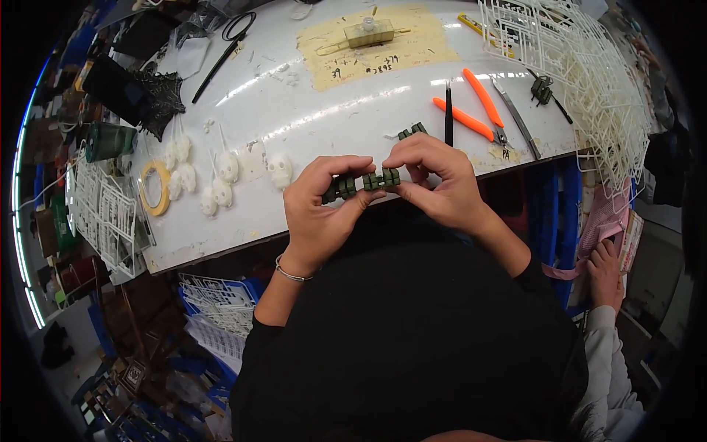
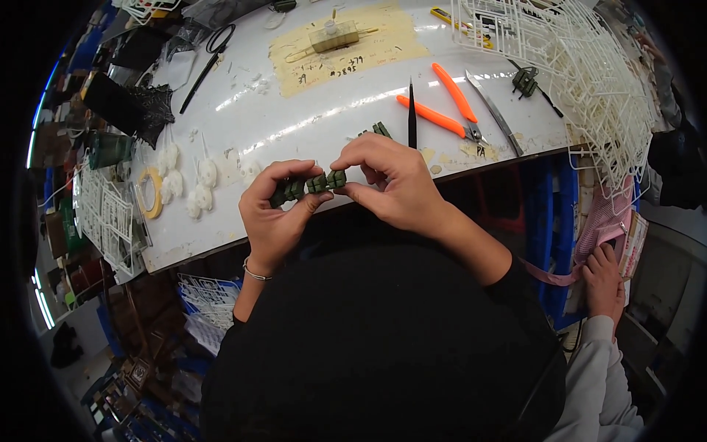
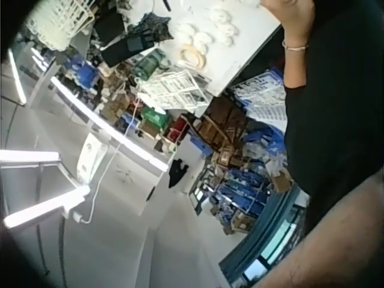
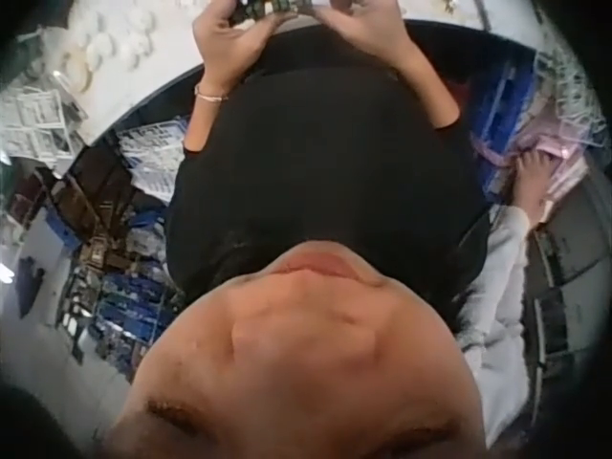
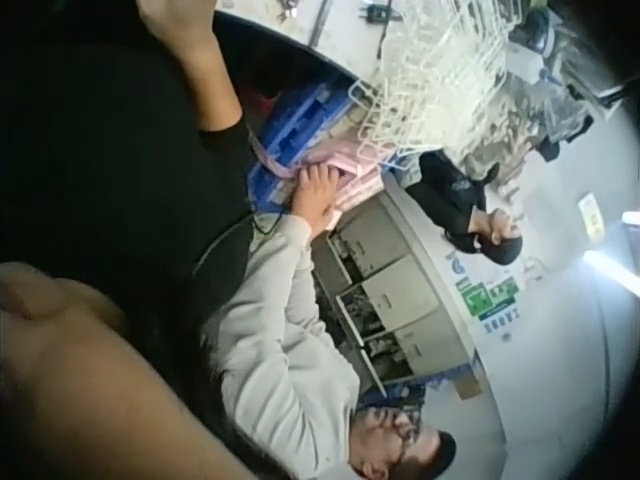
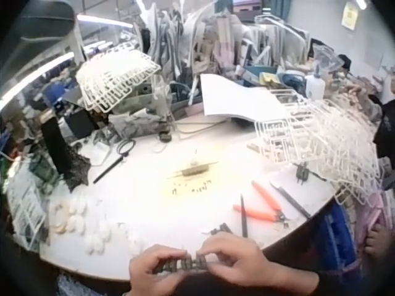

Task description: Assembling small green plastic or electronic components at a workbench.

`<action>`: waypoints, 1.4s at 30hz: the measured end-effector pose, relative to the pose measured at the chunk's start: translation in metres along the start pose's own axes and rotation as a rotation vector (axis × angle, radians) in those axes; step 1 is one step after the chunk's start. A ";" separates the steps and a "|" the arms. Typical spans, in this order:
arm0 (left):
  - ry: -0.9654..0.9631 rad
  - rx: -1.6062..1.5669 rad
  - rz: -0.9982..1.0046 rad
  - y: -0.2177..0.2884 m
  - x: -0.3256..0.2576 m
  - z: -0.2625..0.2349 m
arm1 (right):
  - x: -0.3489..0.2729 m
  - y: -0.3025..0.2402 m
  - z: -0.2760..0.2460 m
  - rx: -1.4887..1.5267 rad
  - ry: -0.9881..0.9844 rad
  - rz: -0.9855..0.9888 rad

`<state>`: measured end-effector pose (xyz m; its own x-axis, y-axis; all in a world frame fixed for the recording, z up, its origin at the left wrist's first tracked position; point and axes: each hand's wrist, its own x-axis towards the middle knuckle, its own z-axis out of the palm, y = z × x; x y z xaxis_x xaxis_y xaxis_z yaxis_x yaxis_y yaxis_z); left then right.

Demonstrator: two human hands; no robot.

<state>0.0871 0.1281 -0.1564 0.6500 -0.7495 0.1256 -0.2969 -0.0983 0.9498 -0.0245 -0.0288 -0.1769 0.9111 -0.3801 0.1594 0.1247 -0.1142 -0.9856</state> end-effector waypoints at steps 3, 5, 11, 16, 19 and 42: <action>-0.013 0.022 0.015 0.001 0.003 0.004 | -0.002 0.000 -0.005 -0.005 0.022 -0.022; -0.023 0.022 0.075 0.002 0.006 0.009 | -0.004 -0.002 -0.015 -0.004 -0.002 -0.020; 0.000 -0.022 0.038 0.017 0.013 0.037 | 0.003 -0.015 -0.093 -0.225 0.252 -0.127; 0.036 -0.117 -0.033 0.025 0.018 0.055 | -0.003 -0.008 -0.178 -1.152 0.835 -0.046; 0.030 -0.136 -0.045 0.026 0.016 0.055 | -0.003 0.004 -0.193 -1.344 0.890 0.119; -0.031 -0.123 -0.040 -0.002 0.001 -0.020 | 0.007 -0.025 -0.090 -0.710 0.701 0.094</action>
<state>0.1024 0.1408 -0.1527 0.6372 -0.7666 0.0802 -0.1824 -0.0489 0.9820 -0.0567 -0.1115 -0.1460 0.4398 -0.8448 0.3048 -0.4077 -0.4902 -0.7704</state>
